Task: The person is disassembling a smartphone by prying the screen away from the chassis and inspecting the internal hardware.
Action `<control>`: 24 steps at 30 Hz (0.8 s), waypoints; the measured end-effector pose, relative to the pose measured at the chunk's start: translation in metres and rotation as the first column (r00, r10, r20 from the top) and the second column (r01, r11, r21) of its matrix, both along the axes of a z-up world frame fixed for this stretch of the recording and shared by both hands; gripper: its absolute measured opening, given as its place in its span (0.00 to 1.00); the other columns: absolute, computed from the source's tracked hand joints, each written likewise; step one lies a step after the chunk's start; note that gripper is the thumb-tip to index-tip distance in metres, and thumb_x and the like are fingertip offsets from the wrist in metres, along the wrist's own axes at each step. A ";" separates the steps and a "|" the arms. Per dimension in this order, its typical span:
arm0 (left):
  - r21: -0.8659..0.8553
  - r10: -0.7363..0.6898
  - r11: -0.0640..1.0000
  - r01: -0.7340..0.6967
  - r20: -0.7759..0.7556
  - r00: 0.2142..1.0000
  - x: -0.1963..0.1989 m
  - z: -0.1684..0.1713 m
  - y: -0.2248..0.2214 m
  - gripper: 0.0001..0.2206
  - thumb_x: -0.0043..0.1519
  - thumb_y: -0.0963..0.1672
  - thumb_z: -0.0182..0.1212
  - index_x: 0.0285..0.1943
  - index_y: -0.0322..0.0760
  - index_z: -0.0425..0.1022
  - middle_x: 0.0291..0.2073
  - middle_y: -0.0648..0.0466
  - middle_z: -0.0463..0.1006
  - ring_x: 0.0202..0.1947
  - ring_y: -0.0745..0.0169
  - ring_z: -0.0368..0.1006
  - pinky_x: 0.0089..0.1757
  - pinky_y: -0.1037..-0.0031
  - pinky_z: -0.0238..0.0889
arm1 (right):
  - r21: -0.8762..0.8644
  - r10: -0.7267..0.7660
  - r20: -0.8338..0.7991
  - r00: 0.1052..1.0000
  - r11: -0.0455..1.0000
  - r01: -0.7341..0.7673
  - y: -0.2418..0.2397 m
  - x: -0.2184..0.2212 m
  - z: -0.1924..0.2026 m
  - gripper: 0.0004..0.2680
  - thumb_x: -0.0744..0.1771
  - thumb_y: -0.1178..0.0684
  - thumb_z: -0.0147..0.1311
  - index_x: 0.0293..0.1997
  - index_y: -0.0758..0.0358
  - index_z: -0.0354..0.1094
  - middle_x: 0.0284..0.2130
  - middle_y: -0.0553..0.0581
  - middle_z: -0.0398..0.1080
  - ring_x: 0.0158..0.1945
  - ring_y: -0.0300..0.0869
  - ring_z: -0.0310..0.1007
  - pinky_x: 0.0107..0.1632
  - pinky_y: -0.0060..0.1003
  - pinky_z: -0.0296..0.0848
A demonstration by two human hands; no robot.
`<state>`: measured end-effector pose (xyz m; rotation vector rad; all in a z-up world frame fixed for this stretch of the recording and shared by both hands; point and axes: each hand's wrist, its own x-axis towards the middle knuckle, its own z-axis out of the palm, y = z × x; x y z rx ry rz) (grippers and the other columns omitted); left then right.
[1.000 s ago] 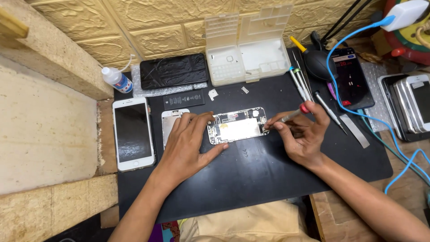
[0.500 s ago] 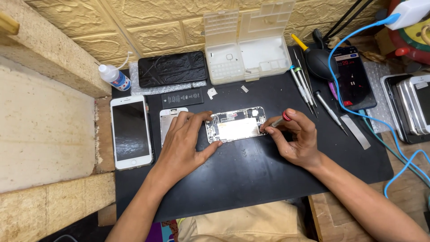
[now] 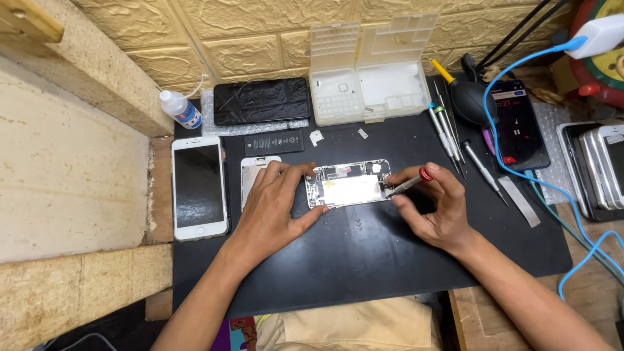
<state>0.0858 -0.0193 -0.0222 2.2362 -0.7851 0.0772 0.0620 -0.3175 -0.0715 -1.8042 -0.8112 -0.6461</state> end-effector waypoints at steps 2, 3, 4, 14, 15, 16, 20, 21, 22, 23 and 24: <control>-0.001 0.003 1.000 -0.003 0.001 1.000 -0.001 -0.001 0.000 0.23 0.54 0.43 0.72 0.57 0.33 0.70 0.51 0.37 0.80 0.50 0.45 0.69 0.48 0.61 0.59 | -0.009 -0.016 0.005 1.000 1.000 0.016 -0.004 0.001 0.000 0.27 0.64 0.70 0.58 0.68 0.76 0.43 0.34 0.74 0.74 0.32 0.58 0.78 0.37 0.54 0.81; -0.001 0.003 1.000 -0.003 0.003 1.000 -0.002 -0.002 0.000 0.23 0.54 0.43 0.72 0.57 0.32 0.70 0.51 0.37 0.80 0.50 0.45 0.69 0.48 0.61 0.59 | -0.016 -0.036 0.011 0.999 0.999 0.036 -0.005 0.001 0.001 0.26 0.64 0.71 0.56 0.68 0.78 0.43 0.33 0.73 0.74 0.32 0.57 0.78 0.38 0.52 0.80; 0.001 0.006 1.000 -0.006 0.004 1.000 -0.001 -0.002 -0.001 0.23 0.54 0.43 0.72 0.57 0.32 0.70 0.51 0.37 0.80 0.50 0.45 0.69 0.48 0.61 0.59 | -0.014 -0.033 0.011 0.999 0.999 0.033 -0.006 0.001 -0.002 0.26 0.64 0.71 0.56 0.68 0.78 0.43 0.33 0.73 0.74 0.32 0.57 0.78 0.38 0.52 0.80; -0.025 0.000 1.000 0.000 0.019 1.000 -0.003 -0.005 0.000 0.23 0.54 0.43 0.72 0.57 0.32 0.70 0.51 0.38 0.80 0.51 0.46 0.69 0.49 0.62 0.59 | -0.049 0.005 0.021 1.000 0.999 -0.004 -0.005 0.004 -0.003 0.27 0.64 0.71 0.56 0.68 0.75 0.42 0.33 0.71 0.74 0.31 0.57 0.77 0.37 0.51 0.79; -0.022 -0.002 1.000 0.003 0.024 1.000 -0.003 -0.005 0.000 0.23 0.54 0.43 0.72 0.57 0.32 0.70 0.50 0.38 0.80 0.50 0.46 0.69 0.49 0.62 0.59 | -0.046 -0.010 0.027 1.000 0.999 0.012 -0.005 0.005 -0.001 0.27 0.64 0.71 0.57 0.68 0.76 0.42 0.32 0.70 0.74 0.31 0.55 0.77 0.38 0.49 0.79; -0.023 -0.002 1.000 0.002 0.027 1.000 -0.003 -0.005 0.000 0.23 0.54 0.43 0.72 0.57 0.32 0.70 0.50 0.38 0.80 0.50 0.46 0.69 0.49 0.62 0.59 | -0.047 -0.010 0.030 0.999 0.999 0.011 -0.005 0.003 -0.003 0.27 0.64 0.71 0.57 0.68 0.76 0.42 0.32 0.70 0.74 0.31 0.55 0.77 0.38 0.49 0.79; -0.027 -0.003 1.000 0.004 0.019 1.000 -0.003 -0.004 0.001 0.24 0.53 0.42 0.73 0.57 0.32 0.70 0.50 0.37 0.80 0.50 0.45 0.69 0.49 0.61 0.59 | -0.044 0.022 0.023 1.000 0.999 -0.021 -0.004 0.003 -0.006 0.27 0.64 0.72 0.54 0.68 0.74 0.41 0.32 0.71 0.74 0.30 0.56 0.75 0.36 0.50 0.79; -0.028 -0.007 1.000 0.007 0.020 1.000 -0.002 -0.004 0.001 0.24 0.53 0.42 0.73 0.58 0.32 0.70 0.50 0.37 0.80 0.50 0.45 0.69 0.49 0.62 0.59 | -0.052 0.011 0.042 0.999 0.999 -0.009 -0.005 0.004 -0.006 0.28 0.63 0.72 0.57 0.68 0.75 0.41 0.30 0.70 0.73 0.28 0.55 0.75 0.35 0.48 0.78; -0.030 -0.008 1.000 0.009 0.018 1.000 -0.002 -0.005 0.001 0.24 0.53 0.42 0.73 0.58 0.32 0.70 0.50 0.37 0.80 0.50 0.45 0.69 0.49 0.62 0.59 | -0.054 0.009 0.040 0.999 0.999 -0.007 -0.003 0.002 -0.004 0.28 0.63 0.72 0.57 0.68 0.75 0.41 0.30 0.70 0.73 0.28 0.55 0.75 0.35 0.48 0.78; -0.032 -0.009 0.999 0.009 0.020 1.000 -0.002 -0.006 0.001 0.24 0.53 0.42 0.73 0.58 0.32 0.70 0.50 0.37 0.80 0.50 0.45 0.69 0.49 0.62 0.59 | -0.043 0.027 0.016 0.999 0.999 -0.027 -0.001 0.001 -0.003 0.27 0.64 0.72 0.53 0.69 0.74 0.41 0.32 0.71 0.74 0.29 0.56 0.75 0.35 0.49 0.79; -0.033 -0.008 0.999 0.008 0.020 1.000 -0.002 -0.007 0.001 0.24 0.53 0.42 0.73 0.58 0.32 0.70 0.51 0.37 0.80 0.50 0.45 0.69 0.49 0.62 0.59 | -0.030 0.047 -0.009 0.999 0.998 -0.048 0.001 -0.002 -0.002 0.25 0.65 0.71 0.50 0.69 0.72 0.40 0.34 0.72 0.74 0.30 0.57 0.76 0.36 0.50 0.79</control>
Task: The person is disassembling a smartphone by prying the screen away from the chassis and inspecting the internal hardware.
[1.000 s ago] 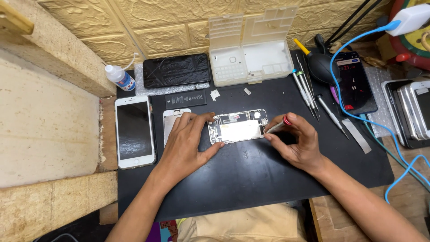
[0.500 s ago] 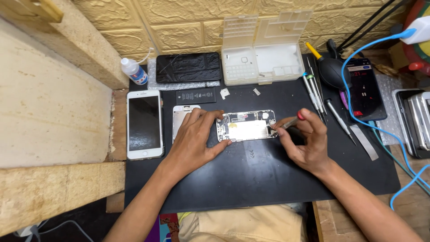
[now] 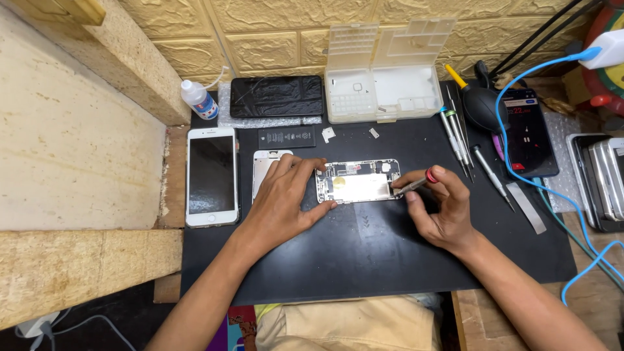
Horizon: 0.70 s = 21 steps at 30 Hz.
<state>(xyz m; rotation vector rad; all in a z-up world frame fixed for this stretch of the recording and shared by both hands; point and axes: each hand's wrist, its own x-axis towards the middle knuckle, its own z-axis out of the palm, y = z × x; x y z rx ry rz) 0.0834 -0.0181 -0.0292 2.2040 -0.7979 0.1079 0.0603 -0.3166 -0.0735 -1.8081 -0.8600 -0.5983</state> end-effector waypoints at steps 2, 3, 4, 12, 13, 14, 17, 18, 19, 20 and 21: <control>0.003 -0.002 1.000 0.002 0.000 1.000 0.000 0.001 0.000 0.24 0.53 0.42 0.73 0.58 0.32 0.70 0.51 0.37 0.80 0.50 0.45 0.69 0.49 0.61 0.59 | -0.025 -0.022 0.020 1.000 0.999 0.022 -0.005 0.004 -0.002 0.27 0.65 0.71 0.53 0.69 0.73 0.40 0.33 0.72 0.73 0.30 0.57 0.76 0.36 0.49 0.79; 0.005 -0.003 1.000 0.003 0.005 1.000 0.001 0.002 0.000 0.24 0.53 0.42 0.73 0.58 0.32 0.70 0.51 0.37 0.80 0.50 0.44 0.69 0.49 0.61 0.59 | -0.050 -0.042 0.045 0.998 0.998 0.044 -0.008 0.006 -0.002 0.28 0.64 0.71 0.56 0.69 0.75 0.40 0.32 0.71 0.73 0.29 0.56 0.76 0.36 0.48 0.79; 0.004 -0.005 1.000 0.005 0.006 1.000 0.000 0.002 0.000 0.24 0.53 0.42 0.73 0.58 0.32 0.70 0.51 0.37 0.80 0.50 0.44 0.69 0.49 0.61 0.59 | -0.051 -0.044 0.046 0.998 0.998 0.047 -0.006 0.004 -0.002 0.28 0.64 0.71 0.56 0.69 0.75 0.40 0.32 0.71 0.73 0.29 0.56 0.76 0.36 0.48 0.79; 0.005 -0.004 1.000 0.004 0.000 1.000 0.000 0.002 0.000 0.25 0.53 0.42 0.73 0.58 0.32 0.69 0.50 0.37 0.80 0.50 0.44 0.69 0.49 0.61 0.58 | 0.025 -0.013 -0.035 0.999 1.000 0.014 0.010 -0.001 0.011 0.26 0.66 0.72 0.50 0.70 0.71 0.37 0.34 0.72 0.75 0.29 0.55 0.77 0.33 0.47 0.81; 0.006 -0.002 1.000 0.002 -0.001 1.000 0.000 0.001 0.000 0.25 0.53 0.42 0.73 0.58 0.32 0.69 0.50 0.37 0.80 0.50 0.44 0.69 0.49 0.61 0.58 | 0.026 -0.012 -0.036 0.999 1.000 0.013 0.005 0.001 0.006 0.26 0.66 0.72 0.50 0.70 0.71 0.37 0.34 0.72 0.75 0.29 0.55 0.77 0.33 0.47 0.81; 0.007 -0.004 1.000 0.004 0.003 1.000 0.000 0.001 0.000 0.25 0.53 0.42 0.73 0.58 0.32 0.69 0.50 0.37 0.80 0.50 0.44 0.69 0.49 0.61 0.58 | 0.009 -0.016 -0.032 0.999 1.000 0.016 0.000 0.002 0.001 0.29 0.64 0.72 0.54 0.70 0.71 0.37 0.33 0.73 0.74 0.29 0.56 0.77 0.33 0.48 0.81; 0.010 -0.005 1.000 0.005 0.008 1.000 0.000 0.001 0.000 0.25 0.53 0.42 0.73 0.58 0.32 0.69 0.50 0.37 0.80 0.50 0.45 0.69 0.49 0.61 0.59 | 0.023 -0.030 -0.051 0.998 0.999 0.031 0.003 -0.003 0.001 0.30 0.64 0.73 0.56 0.71 0.70 0.37 0.33 0.73 0.73 0.29 0.55 0.78 0.34 0.48 0.82; 0.010 -0.001 1.000 0.001 0.009 1.000 0.000 0.001 0.000 0.25 0.53 0.42 0.73 0.58 0.32 0.69 0.50 0.37 0.80 0.49 0.45 0.69 0.49 0.61 0.59 | 0.052 -0.037 -0.073 0.997 0.998 0.041 0.006 -0.005 0.004 0.30 0.65 0.73 0.54 0.72 0.69 0.36 0.33 0.71 0.74 0.30 0.53 0.78 0.35 0.46 0.82; 0.009 0.001 1.000 -0.001 0.010 1.000 0.001 0.001 0.000 0.25 0.53 0.42 0.73 0.58 0.32 0.69 0.50 0.37 0.80 0.49 0.45 0.69 0.49 0.61 0.59 | 0.051 -0.034 -0.072 0.997 0.998 0.038 0.005 -0.004 0.004 0.30 0.65 0.73 0.54 0.72 0.69 0.36 0.33 0.71 0.74 0.30 0.53 0.78 0.35 0.46 0.82; 0.006 0.000 1.000 0.000 0.006 1.000 0.000 0.001 0.000 0.24 0.53 0.42 0.73 0.58 0.32 0.69 0.50 0.37 0.80 0.50 0.44 0.69 0.49 0.61 0.58 | 0.086 -0.020 -0.130 0.991 0.996 0.031 0.003 -0.003 0.004 0.30 0.66 0.73 0.51 0.72 0.66 0.32 0.34 0.72 0.73 0.31 0.55 0.79 0.36 0.48 0.83; 0.004 -0.001 1.000 0.001 0.002 1.000 0.000 0.002 0.000 0.24 0.53 0.42 0.73 0.58 0.32 0.69 0.51 0.36 0.80 0.50 0.44 0.69 0.49 0.61 0.58 | 0.120 -0.003 -0.186 0.983 0.992 0.026 0.002 -0.003 0.004 0.31 0.66 0.73 0.49 0.73 0.64 0.28 0.34 0.73 0.73 0.31 0.57 0.80 0.37 0.51 0.83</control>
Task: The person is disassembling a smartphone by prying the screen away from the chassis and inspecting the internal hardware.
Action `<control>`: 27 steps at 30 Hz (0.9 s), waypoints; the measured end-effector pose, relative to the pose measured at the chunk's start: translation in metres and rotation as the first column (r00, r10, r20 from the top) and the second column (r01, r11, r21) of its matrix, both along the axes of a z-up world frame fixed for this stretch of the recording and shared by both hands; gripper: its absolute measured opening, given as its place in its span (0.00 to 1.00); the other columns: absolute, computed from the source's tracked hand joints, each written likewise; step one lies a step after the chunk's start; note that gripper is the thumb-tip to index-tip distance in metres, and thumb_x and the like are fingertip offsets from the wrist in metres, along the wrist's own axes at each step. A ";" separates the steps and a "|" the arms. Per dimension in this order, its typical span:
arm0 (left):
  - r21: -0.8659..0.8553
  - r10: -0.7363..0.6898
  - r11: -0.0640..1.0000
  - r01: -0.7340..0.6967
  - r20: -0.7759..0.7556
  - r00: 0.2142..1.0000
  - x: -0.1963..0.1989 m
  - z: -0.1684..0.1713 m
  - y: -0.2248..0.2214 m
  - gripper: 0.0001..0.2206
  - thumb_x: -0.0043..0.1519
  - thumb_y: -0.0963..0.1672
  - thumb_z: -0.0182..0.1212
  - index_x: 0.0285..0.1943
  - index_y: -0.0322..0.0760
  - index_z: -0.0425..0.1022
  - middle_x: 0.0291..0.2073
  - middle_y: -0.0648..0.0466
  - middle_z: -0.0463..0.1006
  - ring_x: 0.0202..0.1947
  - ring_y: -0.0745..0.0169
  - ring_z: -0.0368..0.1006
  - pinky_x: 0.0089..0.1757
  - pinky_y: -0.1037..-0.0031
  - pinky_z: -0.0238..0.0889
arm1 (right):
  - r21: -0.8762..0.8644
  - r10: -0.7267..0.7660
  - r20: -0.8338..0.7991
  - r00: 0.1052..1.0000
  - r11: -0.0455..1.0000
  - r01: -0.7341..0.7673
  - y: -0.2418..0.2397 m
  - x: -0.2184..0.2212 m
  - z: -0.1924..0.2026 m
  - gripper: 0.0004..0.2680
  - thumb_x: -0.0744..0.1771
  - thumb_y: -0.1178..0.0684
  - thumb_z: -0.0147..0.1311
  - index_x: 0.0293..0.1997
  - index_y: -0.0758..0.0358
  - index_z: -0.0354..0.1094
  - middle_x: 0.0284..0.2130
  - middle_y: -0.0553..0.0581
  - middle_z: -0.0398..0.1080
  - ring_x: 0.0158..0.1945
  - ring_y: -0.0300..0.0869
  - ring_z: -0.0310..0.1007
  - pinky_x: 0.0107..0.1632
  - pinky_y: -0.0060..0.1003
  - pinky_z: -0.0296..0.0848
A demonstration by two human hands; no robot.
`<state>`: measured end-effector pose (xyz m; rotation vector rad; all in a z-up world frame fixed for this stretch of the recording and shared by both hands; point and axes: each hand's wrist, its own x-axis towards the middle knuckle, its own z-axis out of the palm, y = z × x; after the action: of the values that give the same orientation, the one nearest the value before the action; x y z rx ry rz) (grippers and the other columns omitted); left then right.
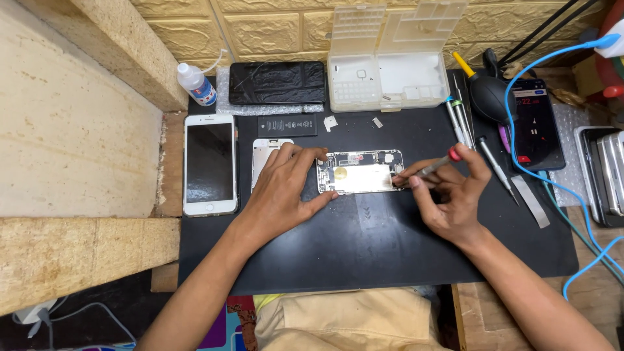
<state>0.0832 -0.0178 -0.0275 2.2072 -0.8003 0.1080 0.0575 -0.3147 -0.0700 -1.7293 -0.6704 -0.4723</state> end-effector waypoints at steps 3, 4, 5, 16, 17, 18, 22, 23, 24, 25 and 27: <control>0.000 0.001 1.000 -0.001 0.011 1.000 0.000 0.000 0.000 0.24 0.53 0.42 0.73 0.58 0.32 0.69 0.50 0.36 0.80 0.50 0.43 0.70 0.49 0.61 0.58 | 0.052 -0.032 -0.034 0.999 0.998 0.033 0.003 -0.004 0.012 0.31 0.68 0.73 0.46 0.75 0.60 0.26 0.35 0.72 0.71 0.34 0.55 0.80 0.39 0.50 0.84; 0.000 0.001 1.000 -0.001 0.011 1.000 0.000 0.000 0.000 0.24 0.53 0.42 0.73 0.58 0.32 0.69 0.50 0.36 0.80 0.50 0.43 0.70 0.49 0.61 0.58 | 0.052 -0.031 -0.033 0.999 0.998 0.033 0.002 -0.002 0.012 0.31 0.68 0.73 0.46 0.75 0.60 0.26 0.35 0.72 0.71 0.34 0.55 0.80 0.39 0.50 0.84; 0.004 0.000 1.000 0.000 0.011 1.000 0.000 0.000 0.000 0.25 0.53 0.42 0.73 0.58 0.32 0.69 0.50 0.36 0.80 0.50 0.43 0.70 0.49 0.61 0.58 | 0.075 -0.045 -0.048 0.998 0.996 0.049 0.001 -0.002 0.013 0.31 0.69 0.73 0.45 0.76 0.59 0.26 0.35 0.73 0.71 0.35 0.55 0.79 0.40 0.50 0.84; 0.023 -0.004 1.000 0.004 0.009 1.000 -0.001 0.000 0.000 0.25 0.53 0.42 0.73 0.58 0.31 0.70 0.50 0.37 0.80 0.49 0.44 0.70 0.49 0.61 0.59 | -0.199 -0.226 0.208 0.952 0.943 0.267 -0.040 0.025 -0.010 0.29 0.68 0.76 0.48 0.72 0.68 0.29 0.36 0.75 0.71 0.32 0.62 0.78 0.35 0.55 0.82; 0.025 -0.004 1.000 0.004 0.012 1.000 0.000 0.001 0.000 0.25 0.53 0.42 0.73 0.58 0.31 0.69 0.50 0.37 0.80 0.49 0.44 0.70 0.49 0.60 0.59 | -0.248 -0.225 0.240 0.944 0.926 0.284 -0.039 0.026 -0.011 0.27 0.68 0.75 0.50 0.70 0.70 0.33 0.36 0.74 0.72 0.31 0.61 0.78 0.34 0.53 0.82; 0.027 -0.005 1.000 0.005 0.015 1.000 0.000 0.001 0.000 0.25 0.53 0.42 0.73 0.58 0.31 0.69 0.50 0.36 0.80 0.49 0.44 0.70 0.49 0.60 0.59 | -0.296 -0.221 0.273 0.936 0.907 0.301 -0.038 0.026 -0.012 0.25 0.67 0.75 0.51 0.68 0.72 0.37 0.35 0.73 0.73 0.30 0.60 0.78 0.33 0.52 0.82; 0.025 -0.003 1.000 0.003 0.011 1.000 -0.001 0.001 0.000 0.24 0.54 0.43 0.72 0.58 0.32 0.69 0.50 0.36 0.80 0.49 0.43 0.70 0.49 0.60 0.59 | -0.349 -0.215 0.304 0.928 0.881 0.319 -0.035 0.022 -0.010 0.23 0.68 0.73 0.52 0.66 0.70 0.41 0.35 0.71 0.75 0.29 0.59 0.79 0.31 0.51 0.82; 0.026 -0.003 1.000 0.003 0.012 1.000 -0.001 0.001 0.000 0.24 0.54 0.43 0.72 0.58 0.32 0.69 0.50 0.36 0.80 0.49 0.43 0.70 0.49 0.60 0.59 | -0.364 -0.200 0.303 0.932 0.879 0.307 -0.034 0.021 -0.008 0.22 0.68 0.73 0.51 0.66 0.70 0.42 0.35 0.70 0.74 0.29 0.59 0.79 0.30 0.51 0.82; 0.027 -0.003 1.000 0.002 0.012 1.000 -0.001 0.001 0.000 0.24 0.54 0.43 0.72 0.58 0.32 0.69 0.50 0.37 0.80 0.49 0.44 0.70 0.49 0.61 0.59 | -0.379 -0.185 0.302 0.935 0.877 0.296 -0.033 0.019 -0.006 0.22 0.68 0.73 0.50 0.65 0.70 0.42 0.34 0.69 0.74 0.28 0.59 0.79 0.30 0.51 0.82; 0.027 -0.001 1.000 0.001 0.013 1.000 -0.001 0.000 0.000 0.24 0.54 0.43 0.72 0.58 0.32 0.69 0.50 0.37 0.80 0.49 0.44 0.70 0.49 0.61 0.59 | -0.379 -0.184 0.303 0.935 0.877 0.295 -0.035 0.018 -0.007 0.22 0.68 0.73 0.50 0.65 0.70 0.42 0.34 0.69 0.74 0.28 0.59 0.79 0.30 0.51 0.82; 0.022 0.001 1.000 -0.002 0.017 1.000 -0.002 0.000 0.001 0.24 0.54 0.43 0.72 0.58 0.32 0.69 0.50 0.37 0.80 0.49 0.44 0.71 0.49 0.61 0.59 | -0.384 -0.207 0.257 0.944 0.875 0.296 -0.038 0.016 -0.008 0.23 0.68 0.72 0.50 0.67 0.68 0.38 0.36 0.68 0.73 0.29 0.57 0.79 0.31 0.49 0.82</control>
<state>0.0814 -0.0172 -0.0272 2.2305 -0.8128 0.1193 0.0732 -0.3523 -0.0784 -2.2126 -0.7350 -0.7429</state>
